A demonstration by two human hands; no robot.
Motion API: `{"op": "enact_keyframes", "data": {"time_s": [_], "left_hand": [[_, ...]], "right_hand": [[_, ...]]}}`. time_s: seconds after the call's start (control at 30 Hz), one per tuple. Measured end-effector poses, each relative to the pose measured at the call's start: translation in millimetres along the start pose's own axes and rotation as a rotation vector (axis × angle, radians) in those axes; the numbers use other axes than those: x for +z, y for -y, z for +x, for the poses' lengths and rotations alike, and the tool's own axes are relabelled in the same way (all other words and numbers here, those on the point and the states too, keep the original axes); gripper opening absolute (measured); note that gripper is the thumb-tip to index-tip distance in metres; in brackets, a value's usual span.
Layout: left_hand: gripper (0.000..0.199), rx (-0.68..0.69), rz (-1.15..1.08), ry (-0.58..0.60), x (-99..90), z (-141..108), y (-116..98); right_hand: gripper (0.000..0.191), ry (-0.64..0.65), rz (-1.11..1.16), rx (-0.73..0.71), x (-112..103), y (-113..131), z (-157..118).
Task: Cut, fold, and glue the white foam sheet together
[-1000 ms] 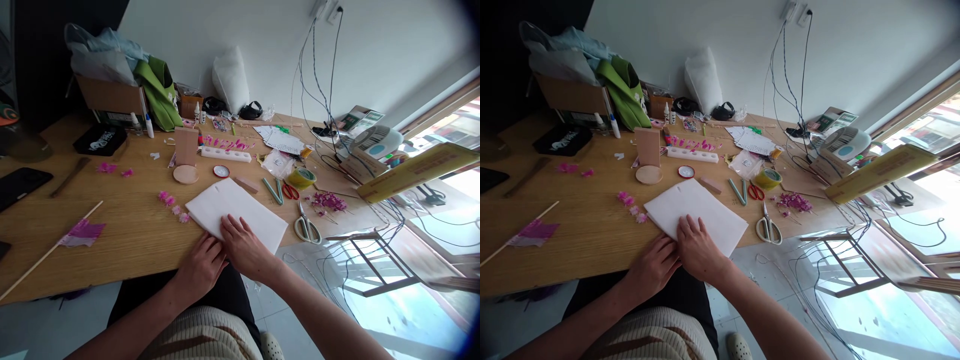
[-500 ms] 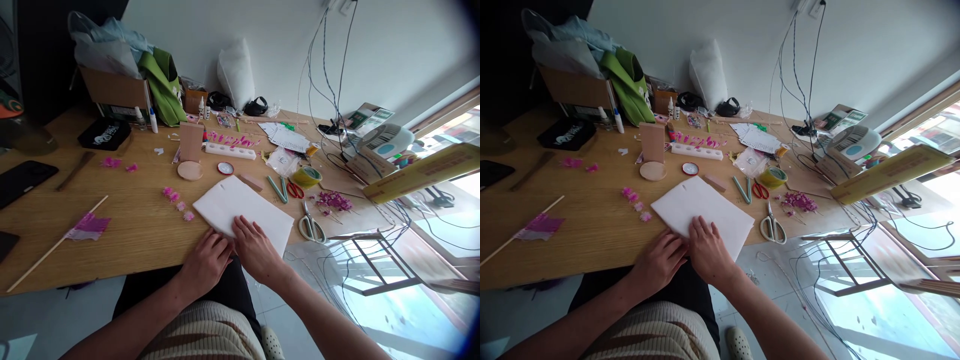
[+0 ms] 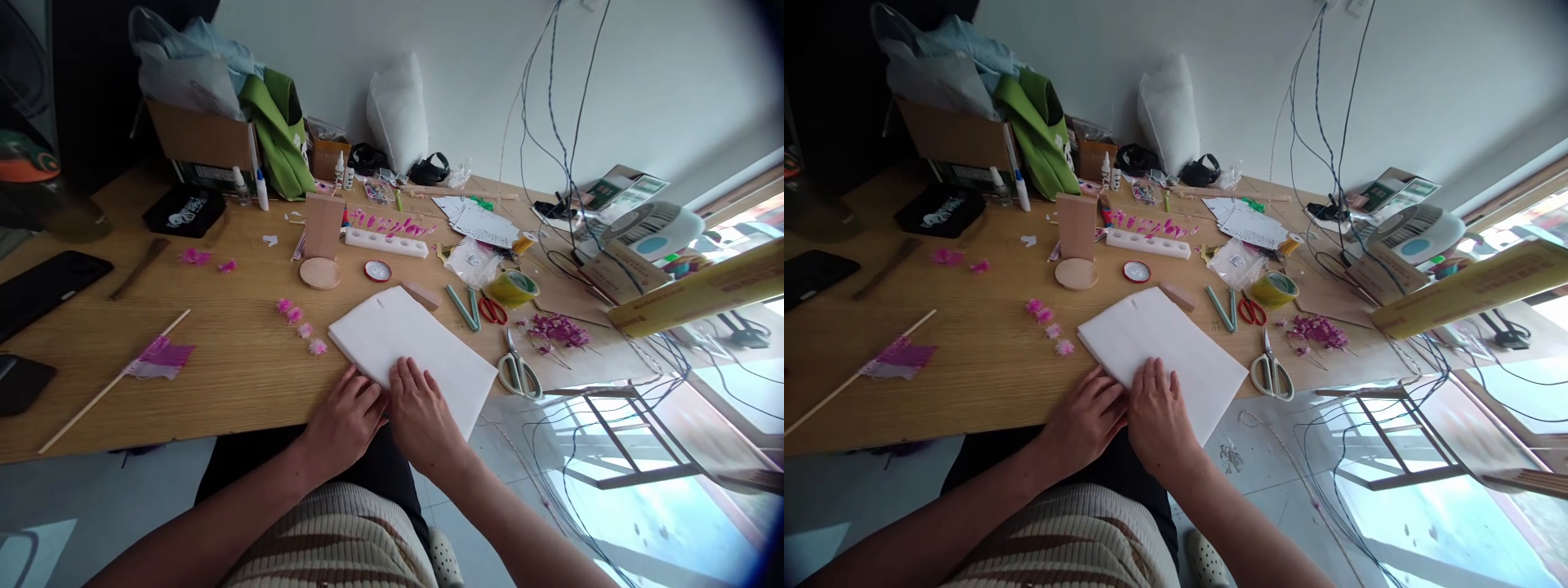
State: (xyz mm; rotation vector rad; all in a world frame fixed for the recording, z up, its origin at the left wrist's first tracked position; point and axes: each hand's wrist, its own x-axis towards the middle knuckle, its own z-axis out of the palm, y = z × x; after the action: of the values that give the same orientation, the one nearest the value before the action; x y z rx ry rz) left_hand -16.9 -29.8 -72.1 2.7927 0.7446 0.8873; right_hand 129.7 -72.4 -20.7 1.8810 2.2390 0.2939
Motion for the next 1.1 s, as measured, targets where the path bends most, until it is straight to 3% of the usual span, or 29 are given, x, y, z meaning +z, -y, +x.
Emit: {"op": "enact_keyframes", "data": {"time_s": [0.33,0.53,0.67,0.8,0.9,0.97,1.1], "left_hand": [[0.024,0.014,-0.014,-0.012,-1.6,-1.2,-0.4],[0.017,0.022,-0.035,-0.015,-4.3,-0.4,0.3],[0.020,0.032,-0.028,-0.011,-5.7,0.1,0.3],[0.022,0.037,0.012,-0.034,-5.9,-1.5,-0.8],[0.022,0.041,0.012,-0.050,-5.7,-1.3,-1.1],[0.021,0.044,0.007,-0.055,-5.6,0.2,-0.9],[0.024,0.060,0.000,-0.047,-6.0,2.2,0.0]], "right_hand": [[0.046,-0.106,0.039,-0.066,13.9,-8.0,-8.8],[0.049,-0.088,0.203,-0.047,5.7,-11.4,-9.1],[0.049,-0.060,0.420,-0.038,-13.7,-36.8,-4.3],[0.053,-0.308,0.506,0.055,-50.2,-73.5,8.1],[0.056,-0.463,0.450,0.145,-56.7,-82.2,22.3],[0.056,-0.372,0.396,0.186,-39.7,-74.6,32.8],[0.058,0.024,0.350,0.181,13.1,-50.2,45.9]]}}
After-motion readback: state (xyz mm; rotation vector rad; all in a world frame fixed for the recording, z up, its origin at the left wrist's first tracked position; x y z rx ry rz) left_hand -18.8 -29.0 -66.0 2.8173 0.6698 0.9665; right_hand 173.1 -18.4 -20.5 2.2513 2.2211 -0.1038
